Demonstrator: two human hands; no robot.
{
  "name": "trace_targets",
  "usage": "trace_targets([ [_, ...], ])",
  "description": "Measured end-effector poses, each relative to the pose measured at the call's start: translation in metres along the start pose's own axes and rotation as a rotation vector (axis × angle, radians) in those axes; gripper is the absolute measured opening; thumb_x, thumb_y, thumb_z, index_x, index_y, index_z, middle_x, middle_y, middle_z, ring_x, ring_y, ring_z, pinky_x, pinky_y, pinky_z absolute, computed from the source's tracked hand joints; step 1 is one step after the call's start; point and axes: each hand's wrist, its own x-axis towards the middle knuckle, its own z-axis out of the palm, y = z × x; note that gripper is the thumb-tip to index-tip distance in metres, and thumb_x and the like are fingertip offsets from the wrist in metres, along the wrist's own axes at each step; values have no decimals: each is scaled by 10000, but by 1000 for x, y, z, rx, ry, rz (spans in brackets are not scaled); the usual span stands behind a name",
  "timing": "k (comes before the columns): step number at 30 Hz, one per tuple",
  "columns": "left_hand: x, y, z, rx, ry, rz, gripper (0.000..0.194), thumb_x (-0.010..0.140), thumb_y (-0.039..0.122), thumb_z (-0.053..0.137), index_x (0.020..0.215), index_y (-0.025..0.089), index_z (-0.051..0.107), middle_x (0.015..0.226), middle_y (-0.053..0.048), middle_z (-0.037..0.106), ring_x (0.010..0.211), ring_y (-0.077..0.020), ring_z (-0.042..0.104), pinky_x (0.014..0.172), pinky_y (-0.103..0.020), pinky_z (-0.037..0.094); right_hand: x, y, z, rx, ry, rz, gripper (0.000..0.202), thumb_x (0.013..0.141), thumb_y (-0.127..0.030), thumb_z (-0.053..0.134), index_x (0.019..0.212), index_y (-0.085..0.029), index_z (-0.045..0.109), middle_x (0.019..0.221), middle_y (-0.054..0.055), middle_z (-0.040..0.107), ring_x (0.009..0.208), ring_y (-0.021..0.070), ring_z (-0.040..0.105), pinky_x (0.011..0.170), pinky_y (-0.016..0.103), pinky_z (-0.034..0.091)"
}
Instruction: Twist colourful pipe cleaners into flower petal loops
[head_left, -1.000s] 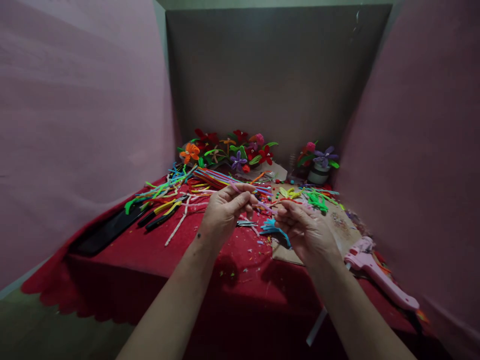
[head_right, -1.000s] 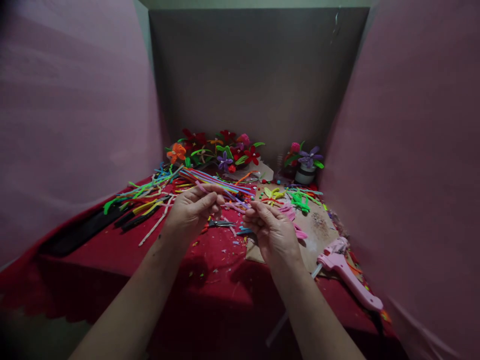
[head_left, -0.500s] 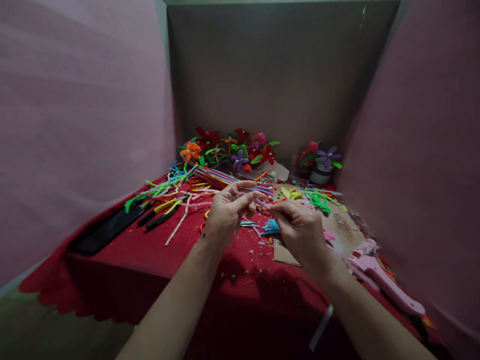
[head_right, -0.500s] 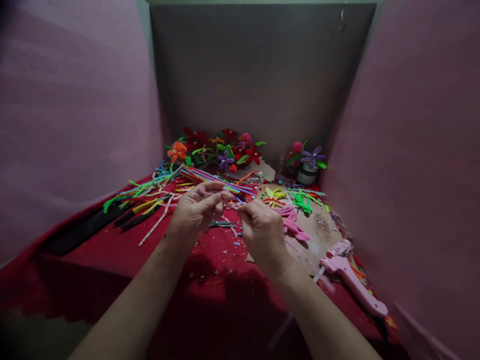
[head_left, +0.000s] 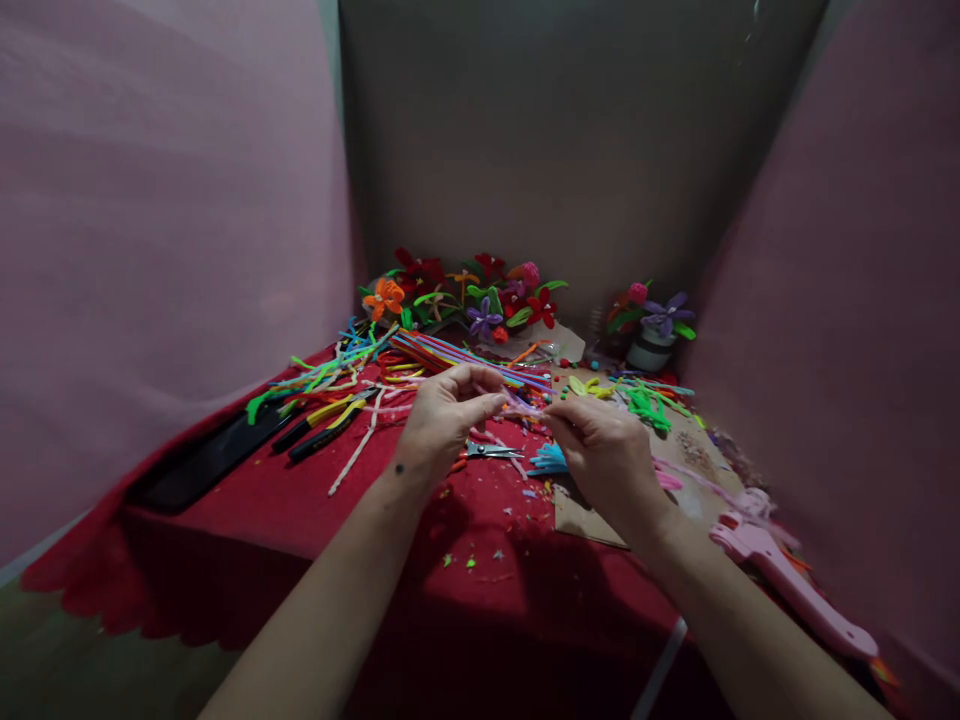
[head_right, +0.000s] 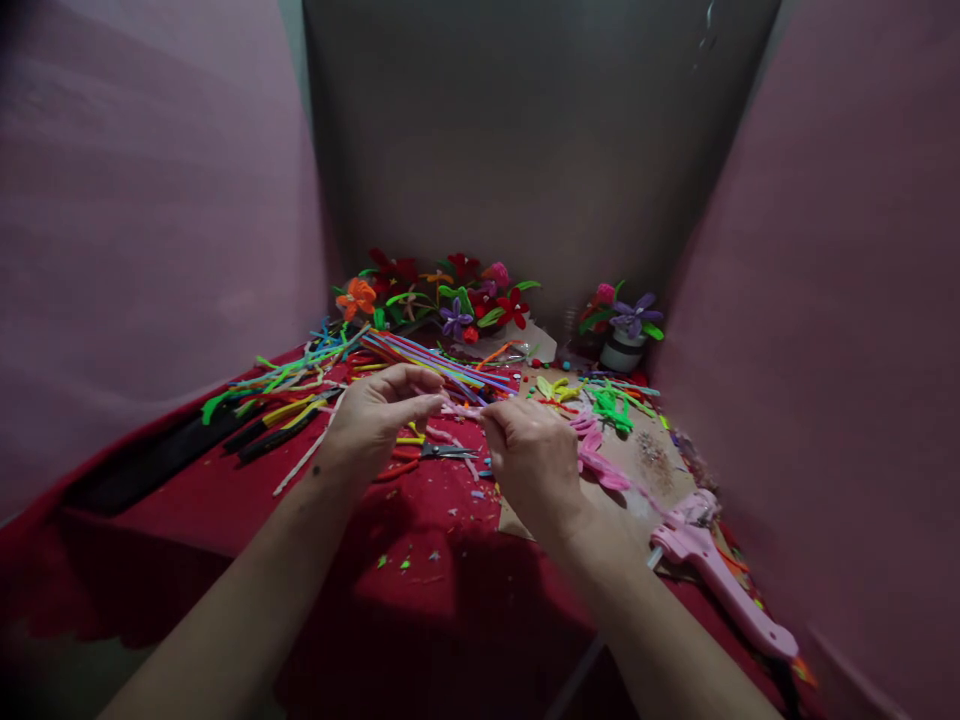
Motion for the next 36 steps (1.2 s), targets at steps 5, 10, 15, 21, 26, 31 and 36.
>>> trace_targets([
  [5, 10, 12, -4, 571, -138, 291, 50, 671, 198, 677, 709, 200, 709, 758, -34, 649, 777, -152, 555, 729, -262, 417, 5, 8, 5, 5, -6, -59, 192, 819, -220, 494, 692, -190, 636, 656, 23, 621, 614, 129, 551, 599, 247, 395],
  [10, 19, 6, -5, 753, -277, 382, 77, 714, 253, 650, 707, 198, 703, 704, -17, 643, 739, -143, 539, 704, -267, 414, 8, 9, 4, 168, 9, -51, 149, 800, -187, 523, 705, -168, 637, 655, 26, 624, 597, 117, 554, 585, 230, 407],
  [15, 23, -6, -8, 559, -331, 230, 79, 727, 221, 635, 742, 161, 684, 718, -10, 656, 680, -113, 581, 644, -224, 446, 6, 15, 5, 338, 21, 2, 113, 774, -167, 553, 744, -170, 662, 659, 25, 642, 596, 123, 580, 591, 233, 440],
  [21, 20, -18, -5, 649, -312, 371, 42, 731, 172, 623, 722, 164, 663, 701, -11, 637, 714, -118, 555, 660, -230, 443, 3, 17, 8, 419, -16, 109, 123, 750, -153, 561, 745, -182, 681, 702, 28, 672, 632, 134, 604, 611, 250, 467],
  [26, 15, -25, -3, 714, -278, 469, 62, 768, 162, 580, 761, 162, 642, 684, -9, 599, 686, -107, 522, 649, -223, 427, 3, 14, 5, 484, -65, 293, 102, 728, -186, 586, 723, -160, 684, 642, 27, 662, 564, 128, 577, 506, 227, 436],
  [31, 10, -28, -3, 655, -235, 475, 73, 799, 163, 537, 778, 152, 606, 722, -13, 574, 686, -99, 525, 639, -212, 429, 6, 10, -5, 590, -206, 302, 116, 743, -207, 592, 758, -179, 704, 705, 33, 692, 644, 140, 617, 594, 243, 474],
  [36, 12, -34, -3, 752, -328, 660, 133, 842, 208, 481, 820, 162, 604, 722, -28, 602, 729, -119, 519, 680, -238, 422, 6, 10, -11, 681, -267, 307, 129, 738, -264, 607, 748, -187, 710, 712, 31, 698, 636, 154, 624, 572, 252, 485],
])
